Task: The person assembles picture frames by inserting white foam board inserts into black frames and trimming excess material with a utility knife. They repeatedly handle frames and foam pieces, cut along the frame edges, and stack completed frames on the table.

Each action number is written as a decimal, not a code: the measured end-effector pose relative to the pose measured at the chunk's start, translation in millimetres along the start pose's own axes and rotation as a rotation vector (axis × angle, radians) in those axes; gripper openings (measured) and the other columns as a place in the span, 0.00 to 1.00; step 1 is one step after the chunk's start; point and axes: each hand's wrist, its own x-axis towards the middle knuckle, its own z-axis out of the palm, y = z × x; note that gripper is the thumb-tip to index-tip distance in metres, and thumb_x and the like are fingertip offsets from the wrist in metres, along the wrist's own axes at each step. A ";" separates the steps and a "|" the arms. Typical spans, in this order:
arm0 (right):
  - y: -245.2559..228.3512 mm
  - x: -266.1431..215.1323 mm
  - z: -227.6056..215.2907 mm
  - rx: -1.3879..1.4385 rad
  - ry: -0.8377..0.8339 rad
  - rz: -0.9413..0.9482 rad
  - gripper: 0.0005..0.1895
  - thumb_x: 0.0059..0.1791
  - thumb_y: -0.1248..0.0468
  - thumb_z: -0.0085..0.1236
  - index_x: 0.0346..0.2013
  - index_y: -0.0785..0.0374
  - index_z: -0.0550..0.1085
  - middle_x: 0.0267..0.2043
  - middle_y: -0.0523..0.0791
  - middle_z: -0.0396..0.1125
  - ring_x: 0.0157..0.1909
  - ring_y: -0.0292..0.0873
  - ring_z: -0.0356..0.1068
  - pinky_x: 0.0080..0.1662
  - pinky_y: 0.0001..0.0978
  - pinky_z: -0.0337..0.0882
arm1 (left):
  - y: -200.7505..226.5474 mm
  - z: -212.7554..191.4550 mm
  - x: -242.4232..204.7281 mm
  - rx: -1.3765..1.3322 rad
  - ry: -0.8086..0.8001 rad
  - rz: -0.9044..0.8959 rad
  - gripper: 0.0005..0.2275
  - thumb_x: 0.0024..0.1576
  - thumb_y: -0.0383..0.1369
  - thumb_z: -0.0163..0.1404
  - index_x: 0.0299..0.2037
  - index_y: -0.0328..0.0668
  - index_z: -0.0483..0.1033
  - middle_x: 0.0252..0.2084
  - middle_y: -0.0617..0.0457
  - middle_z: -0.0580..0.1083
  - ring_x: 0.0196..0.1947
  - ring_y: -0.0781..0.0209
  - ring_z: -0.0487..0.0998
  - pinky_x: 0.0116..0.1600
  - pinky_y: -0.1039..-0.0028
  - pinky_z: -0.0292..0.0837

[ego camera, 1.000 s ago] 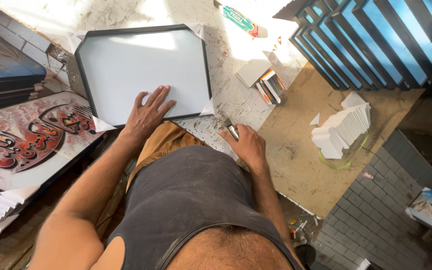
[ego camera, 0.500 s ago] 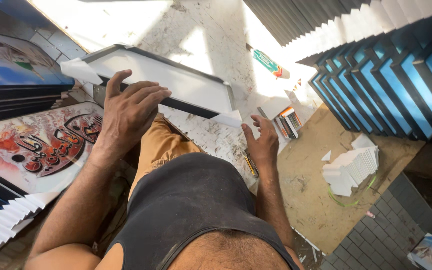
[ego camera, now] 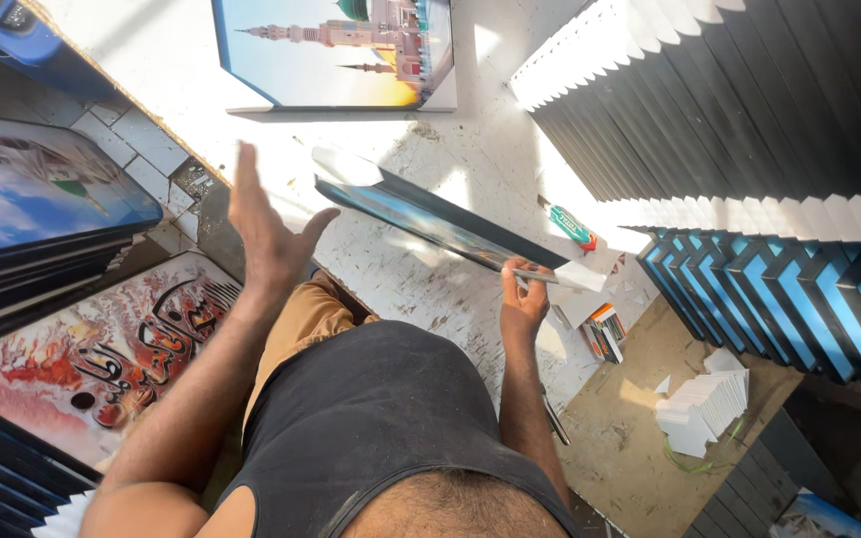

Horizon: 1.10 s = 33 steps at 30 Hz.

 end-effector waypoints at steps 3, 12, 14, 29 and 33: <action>4.6 17.4 6.8 -0.036 0.036 0.086 0.15 0.50 0.63 0.64 0.49 0.67 0.76 0.47 0.49 0.75 0.49 0.43 0.75 0.50 0.33 0.75 | -42.4 13.6 22.9 -0.067 -0.461 -0.118 0.41 0.52 0.39 0.64 0.71 0.33 0.52 0.70 0.30 0.61 0.69 0.38 0.63 0.69 0.45 0.54; -30.9 45.5 51.0 0.210 -0.083 0.108 0.17 0.50 0.68 0.62 0.53 0.67 0.71 0.43 0.42 0.72 0.44 0.35 0.72 0.46 0.28 0.74 | -90.2 27.9 66.2 -0.304 -0.485 -0.432 0.21 0.61 0.32 0.56 0.63 0.36 0.69 0.58 0.42 0.77 0.59 0.49 0.78 0.62 0.59 0.77; -49.8 59.3 69.7 0.194 -0.121 0.085 0.13 0.51 0.69 0.63 0.49 0.70 0.74 0.42 0.43 0.71 0.43 0.35 0.71 0.46 0.28 0.73 | -100.2 13.2 70.2 -0.409 -0.312 -0.422 0.23 0.59 0.28 0.58 0.64 0.32 0.67 0.58 0.38 0.75 0.60 0.46 0.76 0.63 0.58 0.75; -158.9 262.4 199.7 -0.306 -0.372 -0.061 0.22 0.50 0.50 0.64 0.47 0.65 0.78 0.46 0.50 0.69 0.44 0.43 0.68 0.45 0.36 0.70 | -118.8 36.9 190.1 -0.236 -0.238 -0.958 0.36 0.52 0.34 0.61 0.69 0.32 0.57 0.62 0.33 0.59 0.67 0.40 0.61 0.68 0.61 0.71; -145.7 269.5 203.1 -0.543 -0.369 -0.151 0.32 0.49 0.40 0.64 0.56 0.62 0.77 0.52 0.52 0.66 0.56 0.50 0.66 0.53 0.45 0.68 | -128.3 37.2 189.1 -0.204 -0.308 -0.821 0.43 0.52 0.39 0.67 0.70 0.25 0.51 0.64 0.28 0.52 0.67 0.33 0.55 0.66 0.56 0.68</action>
